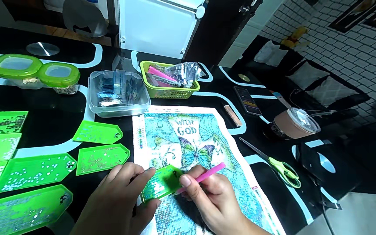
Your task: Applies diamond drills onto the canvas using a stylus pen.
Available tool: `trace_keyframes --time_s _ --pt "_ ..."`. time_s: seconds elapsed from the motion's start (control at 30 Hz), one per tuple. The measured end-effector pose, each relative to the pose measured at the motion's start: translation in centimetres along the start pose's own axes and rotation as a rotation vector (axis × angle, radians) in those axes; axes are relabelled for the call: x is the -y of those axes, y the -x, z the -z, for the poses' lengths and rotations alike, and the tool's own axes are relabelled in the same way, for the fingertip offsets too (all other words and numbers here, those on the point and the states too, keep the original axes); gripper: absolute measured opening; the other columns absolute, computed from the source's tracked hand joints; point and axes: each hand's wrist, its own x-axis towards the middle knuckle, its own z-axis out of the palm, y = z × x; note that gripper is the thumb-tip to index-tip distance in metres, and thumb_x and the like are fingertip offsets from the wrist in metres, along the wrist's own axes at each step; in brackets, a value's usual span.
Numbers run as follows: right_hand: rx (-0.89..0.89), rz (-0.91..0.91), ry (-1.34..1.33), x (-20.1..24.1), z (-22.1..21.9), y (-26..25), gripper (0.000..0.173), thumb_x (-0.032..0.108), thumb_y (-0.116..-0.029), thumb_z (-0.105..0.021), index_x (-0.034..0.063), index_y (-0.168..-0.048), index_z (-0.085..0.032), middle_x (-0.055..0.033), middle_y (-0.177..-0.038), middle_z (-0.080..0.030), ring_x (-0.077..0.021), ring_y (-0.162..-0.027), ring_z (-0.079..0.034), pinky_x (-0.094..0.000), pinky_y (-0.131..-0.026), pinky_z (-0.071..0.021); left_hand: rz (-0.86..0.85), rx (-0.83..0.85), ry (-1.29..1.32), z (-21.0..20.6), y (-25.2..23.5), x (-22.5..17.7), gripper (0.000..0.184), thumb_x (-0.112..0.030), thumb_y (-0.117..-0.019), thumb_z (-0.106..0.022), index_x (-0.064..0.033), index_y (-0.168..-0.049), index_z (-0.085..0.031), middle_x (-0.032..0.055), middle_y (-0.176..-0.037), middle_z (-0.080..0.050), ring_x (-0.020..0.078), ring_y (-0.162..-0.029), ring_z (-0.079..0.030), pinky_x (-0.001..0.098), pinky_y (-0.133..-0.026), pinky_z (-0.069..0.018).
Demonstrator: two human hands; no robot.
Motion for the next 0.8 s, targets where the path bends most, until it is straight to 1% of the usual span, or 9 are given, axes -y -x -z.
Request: trace_keyframes --time_s 0.1,0.17,0.3,0.4,0.47,0.5,0.6,0.73,0.8 --pt "0.024 0.0 0.015 -0.1 -0.2 0.2 0.029 0.019 -0.1086 -0.053 -0.0018 -0.092 -0.064 -0.0049 -0.074 -0.063 -0.002 -0.066 -0.06 -0.0168 -0.061 -0.0505 0.007 0.02 -0.004 0.1 0.0 -0.1 0.047 -0.047 -0.0901 -0.062 -0.0165 -0.123 -0.075 0.0068 -0.103 -0.068 0.0274 -0.093 -0.064 0.0401 -0.072 -0.0533" --pt "0.031 0.018 0.035 -0.1 -0.2 0.1 0.029 0.019 -0.1084 -0.053 -0.0019 -0.092 -0.064 -0.0059 -0.074 -0.063 -0.0028 -0.066 -0.06 -0.0171 -0.062 -0.0509 0.015 0.032 0.01 0.3 -0.1 -0.2 0.046 -0.046 -0.0904 -0.063 -0.0155 -0.123 -0.075 0.0077 -0.103 -0.067 0.028 -0.093 -0.063 0.0408 -0.073 -0.0529" --pt "0.046 0.109 0.162 0.1 -0.4 0.3 0.028 0.02 -0.1082 -0.053 -0.0004 -0.093 -0.065 -0.0078 -0.078 -0.066 -0.0066 -0.072 -0.064 -0.0188 -0.067 -0.054 -0.003 0.002 -0.02 0.0 0.0 0.0 0.048 -0.049 -0.0901 -0.06 -0.0175 -0.122 -0.075 0.0055 -0.103 -0.068 0.0266 -0.093 -0.064 0.0394 -0.072 -0.0534" --pt "0.084 0.169 0.262 0.6 -0.3 0.2 0.028 0.021 -0.108 -0.053 0.0013 -0.092 -0.064 -0.0084 -0.079 -0.064 -0.0101 -0.073 -0.063 -0.0197 -0.069 -0.0533 -0.008 -0.008 -0.017 0.0 0.0 0.0 0.047 -0.049 -0.0903 -0.06 -0.0174 -0.122 -0.075 0.0057 -0.103 -0.068 0.027 -0.093 -0.064 0.0401 -0.072 -0.0537" --pt "0.13 0.126 0.235 1.1 0.1 -0.2 0.029 0.021 -0.1074 -0.055 0.0005 -0.09 -0.066 -0.0087 -0.078 -0.065 -0.0097 -0.072 -0.063 -0.0201 -0.067 -0.0528 -0.011 -0.023 -0.012 -0.1 0.0 0.0 0.047 -0.048 -0.0896 -0.06 -0.0177 -0.121 -0.076 0.0055 -0.102 -0.068 0.0265 -0.092 -0.064 0.0397 -0.072 -0.0539" --pt "0.14 0.079 0.164 1.3 0.3 -0.6 0.03 0.021 -0.1073 -0.056 -0.001 -0.09 -0.067 -0.0086 -0.077 -0.066 -0.0081 -0.07 -0.063 -0.02 -0.066 -0.0528 -0.014 -0.03 -0.011 -0.2 0.0 0.1 0.046 -0.048 -0.0894 -0.061 -0.018 -0.121 -0.076 0.0053 -0.102 -0.068 0.0261 -0.092 -0.064 0.0394 -0.072 -0.0539" --pt "0.09 -0.011 -0.031 1.7 0.5 -2.0 0.028 0.018 -0.1079 -0.054 -0.0016 -0.092 -0.066 -0.0043 -0.077 -0.067 -0.0018 -0.071 -0.064 -0.0176 -0.064 -0.0549 -0.015 -0.022 0.002 -0.1 0.0 0.0 0.045 -0.044 -0.089 -0.063 -0.0176 -0.123 -0.075 0.0063 -0.103 -0.068 0.0271 -0.093 -0.065 0.0411 -0.073 -0.0548" --pt "0.096 0.013 0.055 1.4 -0.7 -3.1 0.029 0.02 -0.1072 -0.056 -0.0005 -0.092 -0.069 -0.0038 -0.078 -0.068 -0.0025 -0.072 -0.064 -0.0189 -0.067 -0.0546 -0.03 -0.05 -0.013 -0.2 0.1 0.0 0.043 -0.043 -0.0857 -0.067 -0.017 -0.118 -0.076 0.0063 -0.102 -0.068 0.0267 -0.091 -0.065 0.0402 -0.072 -0.0545" --pt "0.113 0.013 0.098 1.1 -1.2 -3.2 0.03 0.023 -0.1075 -0.055 0.0015 -0.091 -0.07 -0.0033 -0.077 -0.068 -0.0042 -0.072 -0.065 -0.022 -0.067 -0.0544 -0.037 -0.054 -0.015 -0.3 0.1 0.0 0.041 -0.043 -0.0854 -0.067 -0.0165 -0.116 -0.076 0.0066 -0.102 -0.068 0.0268 -0.091 -0.065 0.0407 -0.072 -0.0547"
